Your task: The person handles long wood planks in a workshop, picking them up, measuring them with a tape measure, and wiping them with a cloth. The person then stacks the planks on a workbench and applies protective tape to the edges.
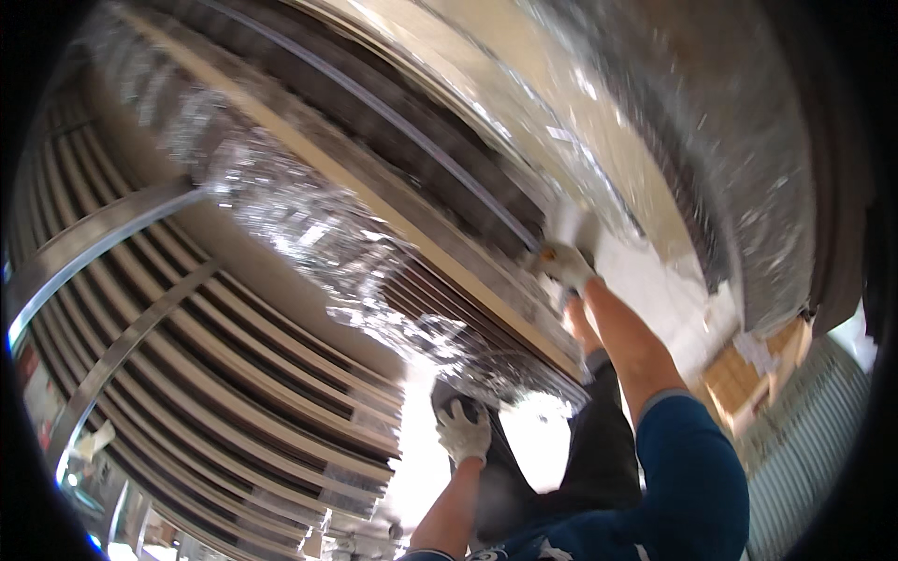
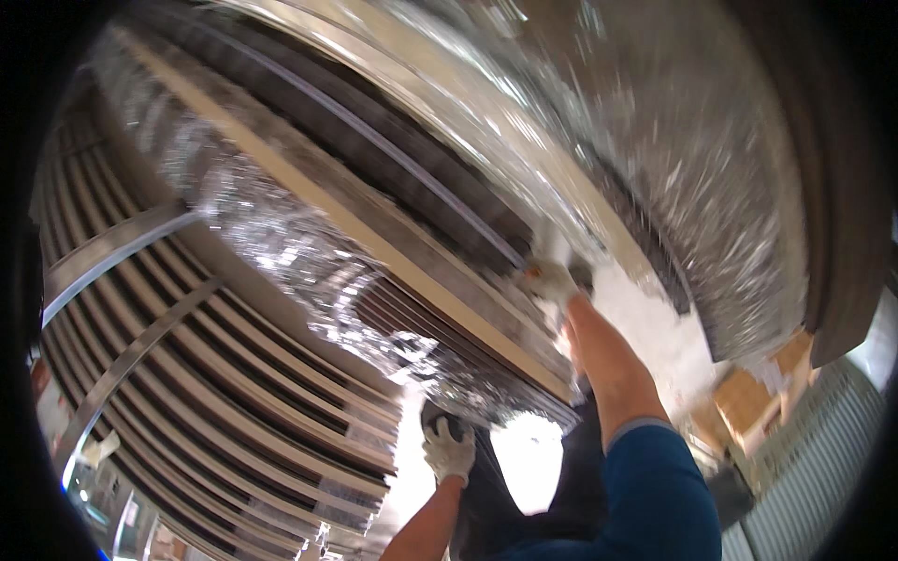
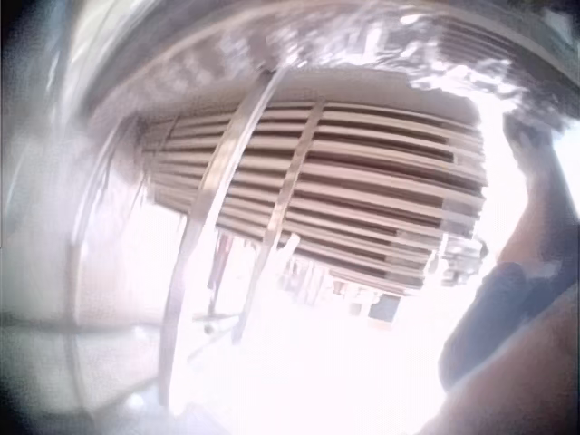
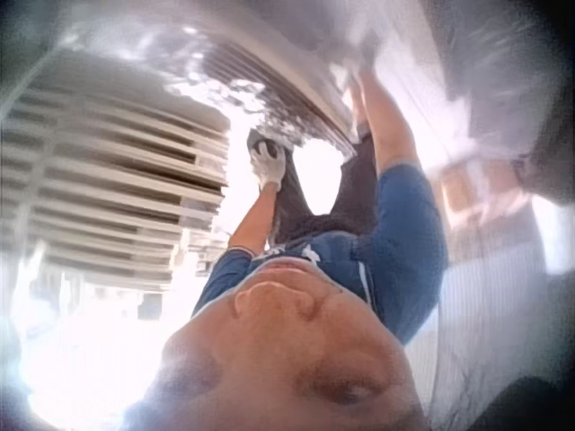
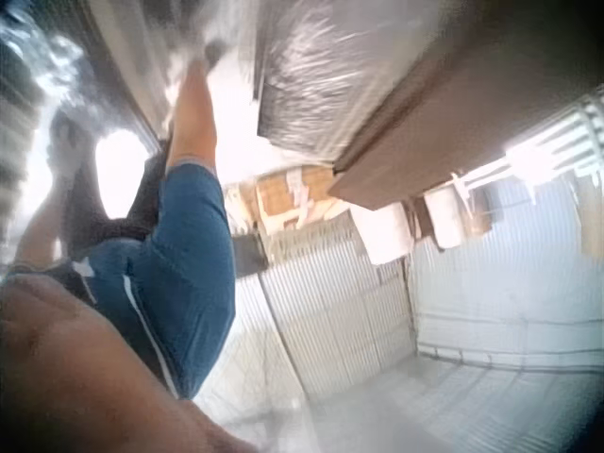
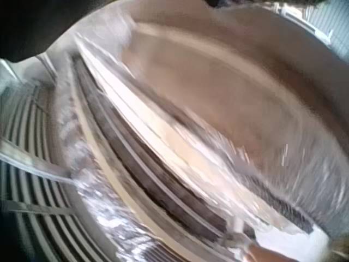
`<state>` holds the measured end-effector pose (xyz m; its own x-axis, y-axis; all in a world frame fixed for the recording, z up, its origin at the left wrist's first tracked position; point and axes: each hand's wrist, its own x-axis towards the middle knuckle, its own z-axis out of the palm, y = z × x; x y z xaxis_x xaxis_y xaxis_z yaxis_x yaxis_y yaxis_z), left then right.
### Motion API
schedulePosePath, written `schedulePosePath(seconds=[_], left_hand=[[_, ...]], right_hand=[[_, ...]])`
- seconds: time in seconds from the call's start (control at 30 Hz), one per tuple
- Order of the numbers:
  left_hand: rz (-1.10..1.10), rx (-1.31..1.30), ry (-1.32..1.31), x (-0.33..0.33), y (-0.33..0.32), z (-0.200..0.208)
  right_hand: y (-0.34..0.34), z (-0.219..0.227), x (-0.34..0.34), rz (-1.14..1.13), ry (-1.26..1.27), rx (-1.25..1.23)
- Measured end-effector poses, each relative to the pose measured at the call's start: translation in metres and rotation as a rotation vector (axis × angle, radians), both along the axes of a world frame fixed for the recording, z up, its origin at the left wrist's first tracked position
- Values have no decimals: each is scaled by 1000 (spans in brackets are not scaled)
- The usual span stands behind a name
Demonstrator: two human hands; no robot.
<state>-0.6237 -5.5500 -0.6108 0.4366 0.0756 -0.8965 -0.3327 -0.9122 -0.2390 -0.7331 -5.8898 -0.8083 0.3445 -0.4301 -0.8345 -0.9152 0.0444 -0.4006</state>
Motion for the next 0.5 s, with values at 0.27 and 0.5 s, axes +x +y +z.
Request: schedulePosePath(seconds=[0.27,0.5], left_hand=[[218,-184,78,35,16,18],[450,-494,-48,104,15,33]], right_hand=[[-44,129,147,-106,-200,-5],[-86,261,280,-187,-376,-87]])
